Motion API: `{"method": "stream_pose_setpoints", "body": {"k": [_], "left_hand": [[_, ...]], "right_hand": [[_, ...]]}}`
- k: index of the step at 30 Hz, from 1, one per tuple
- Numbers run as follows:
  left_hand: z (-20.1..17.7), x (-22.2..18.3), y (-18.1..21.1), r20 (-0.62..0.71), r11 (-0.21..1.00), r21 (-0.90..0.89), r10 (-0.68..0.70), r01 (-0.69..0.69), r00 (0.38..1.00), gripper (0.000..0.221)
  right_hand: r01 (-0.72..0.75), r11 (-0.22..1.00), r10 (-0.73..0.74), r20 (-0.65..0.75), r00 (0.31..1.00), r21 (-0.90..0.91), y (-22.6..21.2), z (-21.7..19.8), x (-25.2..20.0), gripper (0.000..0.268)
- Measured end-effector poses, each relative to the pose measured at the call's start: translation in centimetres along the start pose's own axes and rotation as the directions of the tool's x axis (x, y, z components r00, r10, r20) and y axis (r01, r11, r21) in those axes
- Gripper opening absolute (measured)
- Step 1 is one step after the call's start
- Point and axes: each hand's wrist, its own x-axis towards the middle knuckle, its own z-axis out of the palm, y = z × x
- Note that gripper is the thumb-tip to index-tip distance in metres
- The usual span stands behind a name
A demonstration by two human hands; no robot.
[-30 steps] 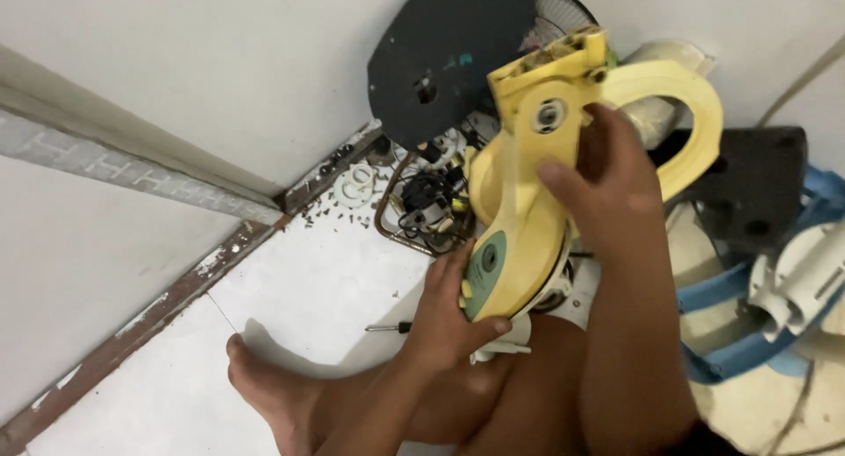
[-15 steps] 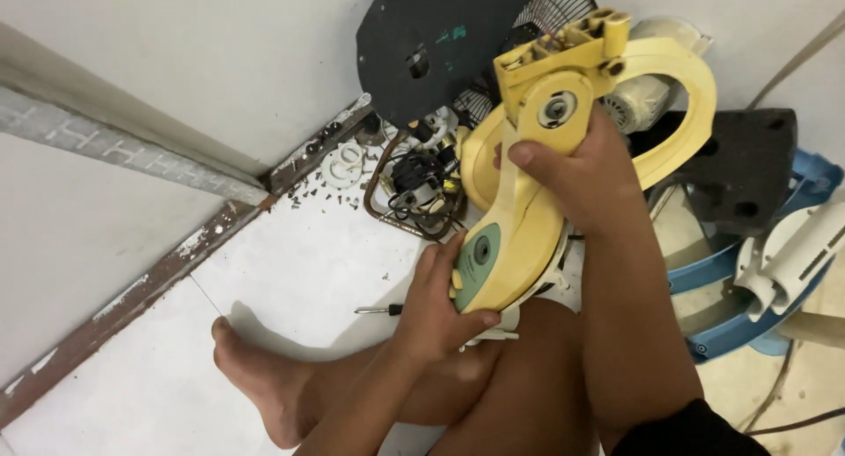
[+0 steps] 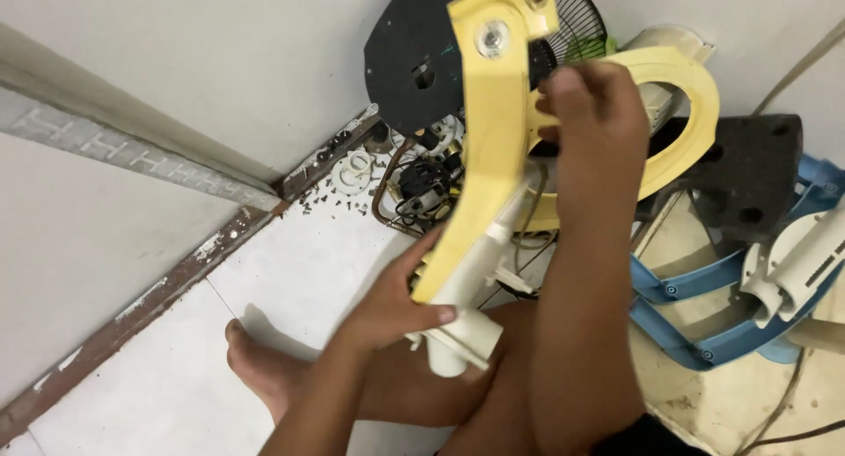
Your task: Removing the stand and control panel components from an electric fan using a screwdriver and manual prying.
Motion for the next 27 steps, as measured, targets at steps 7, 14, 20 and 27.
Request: {"method": "stream_pose_setpoints", "body": {"k": [7,14,20,27], "left_hand": [[-5.4,1.2,-1.1,0.023,0.874,-0.472,0.138,-0.111,0.99,0.087],[-4.4,2.4,-2.0,0.038,0.777,-0.619,0.174,-0.113,0.984,0.095],[-4.5,2.7,-6.3,0.005,0.671,-0.734,0.164,-0.108,0.986,0.102],[-5.1,5.1,1.3,-0.322,0.882,-0.269,0.295,-0.386,0.899,0.085]], "right_hand": [[0.332,0.737,-0.204,-0.274,0.94,0.589,6.3,1.3,-2.7,0.038],[0.393,0.822,-0.375,-0.128,0.918,0.412,8.9,3.7,-5.1,0.038],[-0.043,0.818,-0.207,0.362,0.909,0.574,12.9,4.7,-4.9,0.075],[-0.002,0.814,-0.29,0.41,0.865,0.581,12.4,5.4,-3.4,0.086]]}}
